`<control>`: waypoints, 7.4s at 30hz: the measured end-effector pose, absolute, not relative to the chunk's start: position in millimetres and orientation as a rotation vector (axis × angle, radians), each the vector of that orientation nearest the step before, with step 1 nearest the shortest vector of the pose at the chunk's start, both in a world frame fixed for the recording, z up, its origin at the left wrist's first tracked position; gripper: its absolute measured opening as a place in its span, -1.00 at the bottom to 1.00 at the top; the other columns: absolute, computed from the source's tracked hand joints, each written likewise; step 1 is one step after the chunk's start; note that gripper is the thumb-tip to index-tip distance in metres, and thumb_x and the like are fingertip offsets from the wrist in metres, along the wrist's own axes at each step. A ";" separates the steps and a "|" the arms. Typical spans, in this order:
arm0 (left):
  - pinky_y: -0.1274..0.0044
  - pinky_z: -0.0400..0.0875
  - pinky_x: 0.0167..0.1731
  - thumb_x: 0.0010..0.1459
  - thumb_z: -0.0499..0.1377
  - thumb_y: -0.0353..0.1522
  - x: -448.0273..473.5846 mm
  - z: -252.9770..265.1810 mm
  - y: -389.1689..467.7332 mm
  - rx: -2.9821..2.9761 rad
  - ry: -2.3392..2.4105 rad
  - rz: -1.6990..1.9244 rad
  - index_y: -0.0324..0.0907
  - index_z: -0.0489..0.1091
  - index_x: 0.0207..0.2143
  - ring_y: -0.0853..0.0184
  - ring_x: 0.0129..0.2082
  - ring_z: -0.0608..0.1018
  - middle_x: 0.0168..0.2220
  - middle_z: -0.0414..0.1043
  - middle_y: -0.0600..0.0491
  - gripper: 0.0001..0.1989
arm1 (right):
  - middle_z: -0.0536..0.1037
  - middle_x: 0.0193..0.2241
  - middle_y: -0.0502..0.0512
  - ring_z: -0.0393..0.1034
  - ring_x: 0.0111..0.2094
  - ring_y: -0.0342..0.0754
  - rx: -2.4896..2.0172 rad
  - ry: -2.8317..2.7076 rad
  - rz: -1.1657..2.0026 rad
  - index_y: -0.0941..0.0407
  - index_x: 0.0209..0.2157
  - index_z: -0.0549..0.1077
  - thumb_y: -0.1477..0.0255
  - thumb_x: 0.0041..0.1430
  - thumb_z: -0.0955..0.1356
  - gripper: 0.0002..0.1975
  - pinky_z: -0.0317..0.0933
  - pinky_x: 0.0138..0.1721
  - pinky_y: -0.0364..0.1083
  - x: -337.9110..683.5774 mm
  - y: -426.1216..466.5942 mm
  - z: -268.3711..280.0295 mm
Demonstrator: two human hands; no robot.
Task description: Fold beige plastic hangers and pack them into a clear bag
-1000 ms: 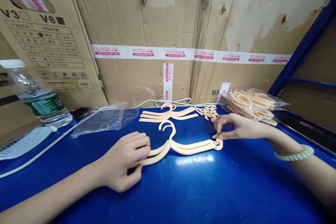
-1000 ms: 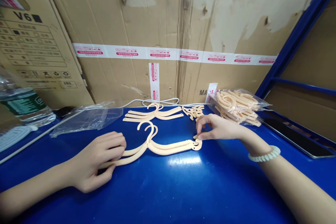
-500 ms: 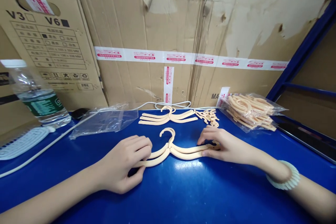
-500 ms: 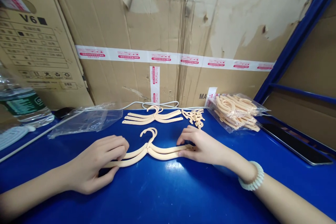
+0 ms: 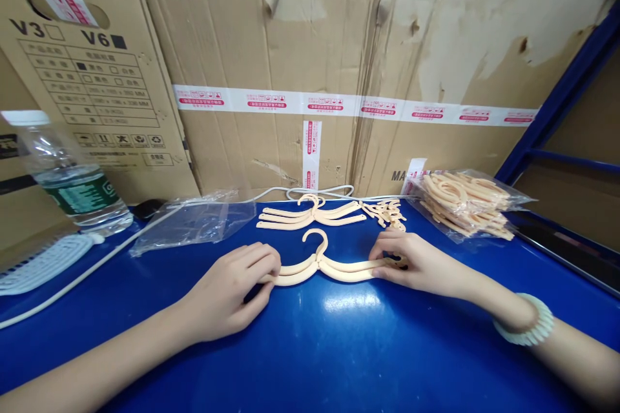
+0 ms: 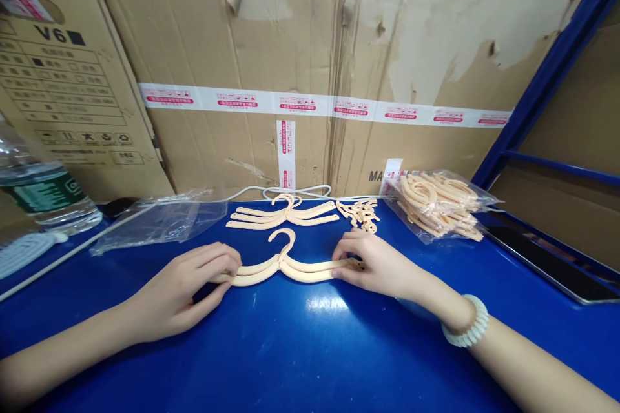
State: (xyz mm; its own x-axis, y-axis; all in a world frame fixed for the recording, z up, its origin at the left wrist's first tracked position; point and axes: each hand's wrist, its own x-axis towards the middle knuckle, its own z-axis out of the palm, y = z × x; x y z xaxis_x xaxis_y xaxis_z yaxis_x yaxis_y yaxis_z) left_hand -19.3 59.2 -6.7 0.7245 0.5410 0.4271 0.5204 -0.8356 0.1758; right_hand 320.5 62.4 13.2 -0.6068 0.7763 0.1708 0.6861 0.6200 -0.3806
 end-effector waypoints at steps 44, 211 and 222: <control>0.38 0.27 -0.27 0.08 -0.02 -0.52 -24.3 -11.4 60.3 2.809 0.993 0.804 -0.11 0.14 -0.30 0.23 -0.27 0.45 -0.23 0.39 0.03 -0.84 | 0.59 -0.46 0.06 0.44 -0.44 -0.04 -1.085 -1.858 -0.031 0.09 -0.36 0.53 0.34 0.22 0.35 -0.85 0.27 -0.40 -0.07 337.3 67.4 25.5; 0.29 0.34 -0.05 0.34 -0.01 -0.41 -27.0 -10.3 64.6 2.771 1.241 1.178 -0.17 0.28 0.06 0.16 -0.07 0.40 -0.05 0.44 -0.08 -0.73 | 0.48 -0.49 0.06 0.36 -0.44 -0.01 -1.092 -2.021 0.280 0.04 -0.43 0.45 0.14 0.15 0.38 -0.73 0.23 -0.39 -0.03 323.8 73.9 -4.8; 0.51 0.37 -0.36 0.37 -0.11 -0.35 -26.0 -14.4 68.4 2.589 1.274 1.032 -0.14 0.27 -0.20 0.31 -0.40 0.48 -0.34 0.40 0.06 -0.81 | 0.52 -0.35 0.10 0.41 -0.35 -0.02 -1.114 -1.828 0.464 0.08 -0.35 0.41 0.12 0.11 0.40 -0.69 0.32 -0.32 -0.05 344.8 93.3 7.7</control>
